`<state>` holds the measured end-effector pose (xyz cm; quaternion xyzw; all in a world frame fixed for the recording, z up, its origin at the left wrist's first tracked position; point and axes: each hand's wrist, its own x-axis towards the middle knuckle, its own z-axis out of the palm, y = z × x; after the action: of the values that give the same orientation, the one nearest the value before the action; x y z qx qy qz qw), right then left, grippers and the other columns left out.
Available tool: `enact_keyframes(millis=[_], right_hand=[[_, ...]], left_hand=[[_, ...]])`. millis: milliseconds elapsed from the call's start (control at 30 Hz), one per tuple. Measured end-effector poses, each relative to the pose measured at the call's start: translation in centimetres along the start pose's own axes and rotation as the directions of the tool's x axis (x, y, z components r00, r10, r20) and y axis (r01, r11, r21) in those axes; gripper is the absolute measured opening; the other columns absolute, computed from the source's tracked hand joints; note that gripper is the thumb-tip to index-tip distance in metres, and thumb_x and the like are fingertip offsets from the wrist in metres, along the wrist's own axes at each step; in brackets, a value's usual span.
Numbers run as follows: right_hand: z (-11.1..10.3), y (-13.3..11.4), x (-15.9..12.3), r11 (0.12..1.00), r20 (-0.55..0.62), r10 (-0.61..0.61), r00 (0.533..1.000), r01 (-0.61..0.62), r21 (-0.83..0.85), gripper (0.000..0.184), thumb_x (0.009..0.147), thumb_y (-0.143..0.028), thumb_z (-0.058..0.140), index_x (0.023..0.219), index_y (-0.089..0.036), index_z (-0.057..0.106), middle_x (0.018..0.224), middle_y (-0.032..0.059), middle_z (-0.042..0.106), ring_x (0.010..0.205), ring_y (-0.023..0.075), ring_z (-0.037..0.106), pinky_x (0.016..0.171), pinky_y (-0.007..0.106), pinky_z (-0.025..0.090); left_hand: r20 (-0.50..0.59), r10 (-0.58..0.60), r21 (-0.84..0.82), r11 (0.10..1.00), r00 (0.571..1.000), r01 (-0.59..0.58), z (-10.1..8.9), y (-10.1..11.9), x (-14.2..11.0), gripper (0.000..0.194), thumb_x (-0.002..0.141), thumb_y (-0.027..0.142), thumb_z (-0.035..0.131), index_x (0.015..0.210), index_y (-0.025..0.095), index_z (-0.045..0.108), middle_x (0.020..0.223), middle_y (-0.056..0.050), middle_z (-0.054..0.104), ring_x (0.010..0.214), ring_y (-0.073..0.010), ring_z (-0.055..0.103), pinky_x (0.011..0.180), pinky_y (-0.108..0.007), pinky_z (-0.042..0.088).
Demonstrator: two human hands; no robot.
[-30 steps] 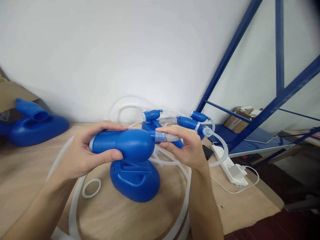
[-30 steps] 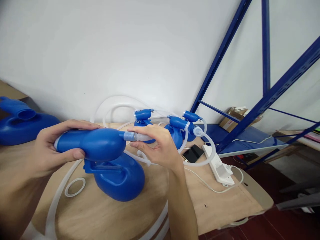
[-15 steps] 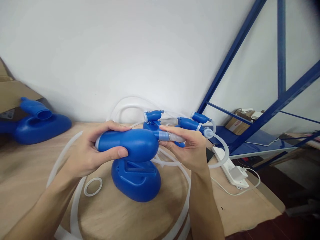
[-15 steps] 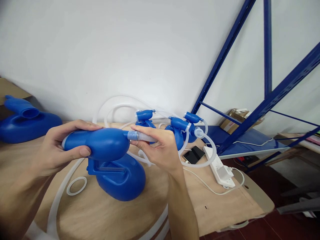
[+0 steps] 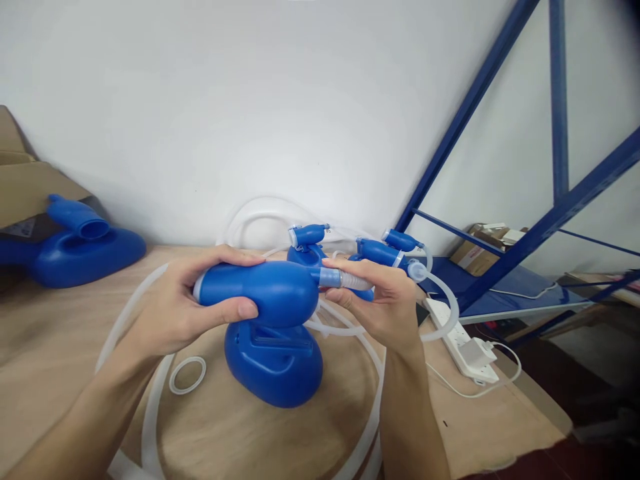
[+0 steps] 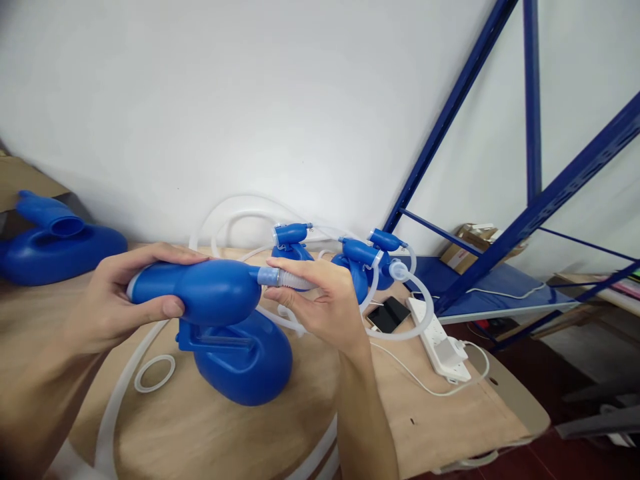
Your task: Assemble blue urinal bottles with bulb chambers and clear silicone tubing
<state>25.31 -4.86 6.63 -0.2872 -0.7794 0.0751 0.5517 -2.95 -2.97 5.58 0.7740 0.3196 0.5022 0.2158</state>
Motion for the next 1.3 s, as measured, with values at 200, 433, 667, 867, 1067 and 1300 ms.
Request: enact_keyframes(millis=[200, 433, 667, 867, 1067, 1300], right_hand=[[0.6, 0.1, 0.1, 0.997, -0.044, 0.047, 0.998, -0.044, 0.066, 0.027, 0.084, -0.03, 0.087, 0.111, -0.027, 0.084, 0.102, 0.004, 0.085, 0.089, 0.0251, 0.081, 0.076, 0.035, 0.069], [0.2, 0.2, 0.2, 0.999, 0.117, 0.017, 0.993, -0.021, 0.029, 0.034, 0.091, -0.02, 0.079, 0.124, -0.027, 0.079, 0.105, 0.0025, 0.084, 0.087, 0.0201, 0.08, 0.079, 0.031, 0.067], [-0.3, -0.1, 0.3, 0.996, 0.196, 0.09, 0.976, -0.093, 0.006, 0.037, 0.093, -0.022, 0.077, 0.13, -0.025, 0.076, 0.091, 0.0011, 0.083, 0.07, 0.0163, 0.075, 0.065, 0.026, 0.062], [-0.3, -0.2, 0.4, 0.955, 0.251, 0.256, 0.933, -0.284, 0.085, 0.038, 0.094, -0.032, 0.076, 0.131, -0.021, 0.076, 0.087, 0.0018, 0.083, 0.072, 0.0185, 0.077, 0.066, 0.029, 0.066], [0.2, 0.1, 0.6, 0.918, 0.242, 0.306, 0.921, -0.353, 0.183, 0.041, 0.088, -0.036, 0.083, 0.128, -0.025, 0.077, 0.089, 0.0014, 0.083, 0.072, 0.019, 0.078, 0.071, 0.033, 0.069], [-0.7, 1.0, 0.7, 0.962, 0.257, 0.236, 0.937, -0.263, 0.072, 0.036, 0.088, -0.04, 0.083, 0.121, -0.027, 0.081, 0.096, 0.0035, 0.084, 0.08, 0.0216, 0.079, 0.075, 0.035, 0.068]], left_hand=[[-0.016, -0.031, -0.035, 0.999, 0.999, 0.031, 0.6, 0.1, 0.3, 0.044, 0.074, 0.057, 0.089, 0.105, 0.027, 0.08, 0.11, -0.005, 0.082, 0.102, -0.0298, 0.078, 0.085, -0.033, 0.066], [-0.015, 0.035, 0.0, 0.999, 0.999, -0.035, 0.3, -1.1, 0.3, 0.041, 0.074, 0.05, 0.091, 0.108, 0.03, 0.079, 0.113, -0.004, 0.082, 0.107, -0.0296, 0.078, 0.093, -0.036, 0.065], [0.007, 0.196, 0.098, 0.976, 0.981, -0.196, -0.1, -0.4, 0.2, 0.045, 0.075, 0.039, 0.092, 0.117, 0.033, 0.078, 0.118, -0.002, 0.081, 0.11, -0.0282, 0.077, 0.099, -0.038, 0.065], [0.006, 0.253, 0.15, 0.956, 0.967, -0.251, -0.1, 0.3, 0.0, 0.05, 0.074, 0.046, 0.093, 0.121, 0.043, 0.076, 0.12, 0.005, 0.08, 0.112, -0.0306, 0.077, 0.102, -0.045, 0.065], [0.044, 0.382, 0.229, 0.895, 0.923, -0.382, -0.1, 0.7, -0.1, 0.059, 0.078, 0.036, 0.092, 0.133, 0.04, 0.071, 0.132, -0.002, 0.075, 0.114, -0.0286, 0.076, 0.1, -0.042, 0.065], [0.043, 0.427, 0.198, 0.883, 0.903, -0.426, 0.6, 0.2, 0.5, 0.055, 0.076, 0.036, 0.093, 0.127, 0.032, 0.074, 0.123, -0.006, 0.079, 0.112, -0.0275, 0.077, 0.098, -0.037, 0.065]])
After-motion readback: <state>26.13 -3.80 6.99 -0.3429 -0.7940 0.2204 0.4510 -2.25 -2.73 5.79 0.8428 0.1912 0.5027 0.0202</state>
